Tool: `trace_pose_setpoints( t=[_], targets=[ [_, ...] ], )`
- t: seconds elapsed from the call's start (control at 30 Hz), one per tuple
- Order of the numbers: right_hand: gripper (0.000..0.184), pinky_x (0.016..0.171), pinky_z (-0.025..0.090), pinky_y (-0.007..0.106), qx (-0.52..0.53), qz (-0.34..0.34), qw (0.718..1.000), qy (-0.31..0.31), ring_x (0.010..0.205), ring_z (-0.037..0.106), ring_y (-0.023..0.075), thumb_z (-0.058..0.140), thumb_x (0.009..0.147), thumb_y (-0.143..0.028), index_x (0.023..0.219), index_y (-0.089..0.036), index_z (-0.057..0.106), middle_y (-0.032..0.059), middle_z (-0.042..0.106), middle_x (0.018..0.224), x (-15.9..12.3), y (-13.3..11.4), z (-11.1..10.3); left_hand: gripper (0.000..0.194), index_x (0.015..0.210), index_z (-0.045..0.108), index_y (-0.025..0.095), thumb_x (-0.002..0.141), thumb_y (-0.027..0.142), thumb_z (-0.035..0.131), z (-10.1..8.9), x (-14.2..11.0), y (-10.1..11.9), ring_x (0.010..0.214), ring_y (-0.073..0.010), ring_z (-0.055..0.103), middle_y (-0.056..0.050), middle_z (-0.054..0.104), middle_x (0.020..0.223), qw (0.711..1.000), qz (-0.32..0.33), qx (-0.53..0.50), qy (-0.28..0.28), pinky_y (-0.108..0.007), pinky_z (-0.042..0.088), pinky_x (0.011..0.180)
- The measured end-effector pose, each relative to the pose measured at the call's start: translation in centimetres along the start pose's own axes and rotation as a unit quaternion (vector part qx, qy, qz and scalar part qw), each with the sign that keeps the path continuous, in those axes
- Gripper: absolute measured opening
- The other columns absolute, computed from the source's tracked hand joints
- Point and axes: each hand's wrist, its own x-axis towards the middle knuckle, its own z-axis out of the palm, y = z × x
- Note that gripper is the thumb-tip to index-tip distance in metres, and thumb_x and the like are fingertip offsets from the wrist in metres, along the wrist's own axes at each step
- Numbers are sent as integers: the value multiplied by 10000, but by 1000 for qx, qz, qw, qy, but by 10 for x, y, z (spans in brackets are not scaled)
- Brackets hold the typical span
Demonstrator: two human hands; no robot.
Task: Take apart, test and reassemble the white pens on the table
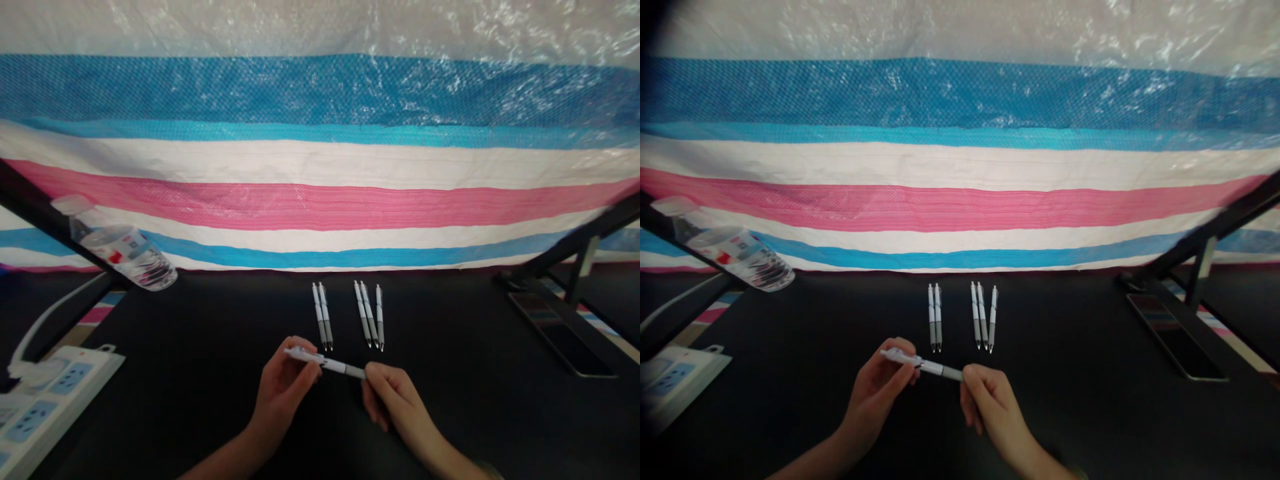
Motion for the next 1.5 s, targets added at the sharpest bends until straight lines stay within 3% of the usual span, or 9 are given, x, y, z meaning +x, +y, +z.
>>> trace_pose_setpoints(
  t=[0.1, 0.2, 0.4, 0.63, 0.83, 1.0, 1.2, 1.37, 1.5],
  targets=[
    [626, 409, 264, 199, -36, -6, 999, -31, 404, 407, 75, 442, 932, -714, 735, -149, 624, -24, 510, 507, -4, 2, 3, 157, 933, 715, 182, 867, 322, 744, 2, 4, -3, 835, -178, 650, -51, 696, 916, 999, -24, -34, 2, -278, 526, 780],
    [570, 445, 310, 204, -65, -24, 996, -47, 458, 452, 88, 428, 976, -655, 919, -139, 662, -19, 549, 577, -6, 1, 4, 205, 1009, 707, 186, 869, 330, 746, 0, 7, -4, 880, -199, 692, -47, 719, 890, 995, -66, -68, 11, -314, 532, 870],
    [512, 477, 340, 218, -85, -27, 995, -50, 486, 474, 97, 419, 1002, -600, 1116, -140, 612, -25, 564, 626, -6, -3, 4, 620, 1391, 456, 296, 850, 292, 759, 0, 14, 3, 748, -179, 719, 30, 667, 857, 997, -53, -52, 13, -305, 582, 718],
    [433, 482, 341, 217, -79, -50, 994, -51, 493, 476, 90, 436, 1014, -556, 1135, -164, 574, -36, 569, 660, -7, -2, 4, 448, 1211, 555, 236, 816, 275, 761, 0, 20, 4, 739, -196, 726, 22, 671, 820, 999, -46, -8, -12, -328, 602, 697],
    [420, 482, 350, 215, -91, -55, 993, -55, 493, 479, 89, 435, 1013, -554, 1112, -167, 563, -37, 561, 667, -8, -5, 5, 598, 1360, 481, 248, 827, 297, 749, -1, 22, 3, 724, -185, 721, 29, 675, 820, 998, -67, 2, 12, -309, 590, 680],
    [392, 485, 356, 213, -91, -55, 993, -55, 505, 489, 93, 439, 1015, -540, 1108, -177, 553, -35, 565, 680, -7, -5, 5, 516, 1265, 547, 227, 804, 294, 771, -2, 22, 2, 689, -168, 702, 29, 675, 807, 997, -74, -1, 24, -293, 581, 665],
    [409, 483, 359, 215, -97, -57, 992, -52, 514, 481, 98, 438, 1008, -547, 1182, -187, 521, -36, 552, 708, -8, -4, 6, 639, 1372, 477, 244, 809, 304, 773, -1, 21, 3, 732, -190, 726, 13, 706, 848, 996, -78, -14, 31, -311, 590, 691],
    [313, 522, 372, 227, -127, -86, 987, -53, 552, 494, 110, 457, 1018, -466, 1154, -193, 526, -35, 561, 706, -8, -3, 6, 518, 1235, 557, 225, 782, 296, 798, 0, 21, 4, 727, -208, 740, 6, 720, 831, 996, -85, -26, 18, -325, 600, 690],
    [298, 535, 380, 232, -146, -84, 984, -58, 568, 509, 118, 453, 1018, -448, 1113, -191, 569, -29, 564, 704, -8, -3, 6, 557, 1290, 541, 229, 797, 308, 787, -1, 23, 3, 747, -205, 743, -9, 735, 881, 995, -94, -26, 29, -320, 601, 699]
  ],
)
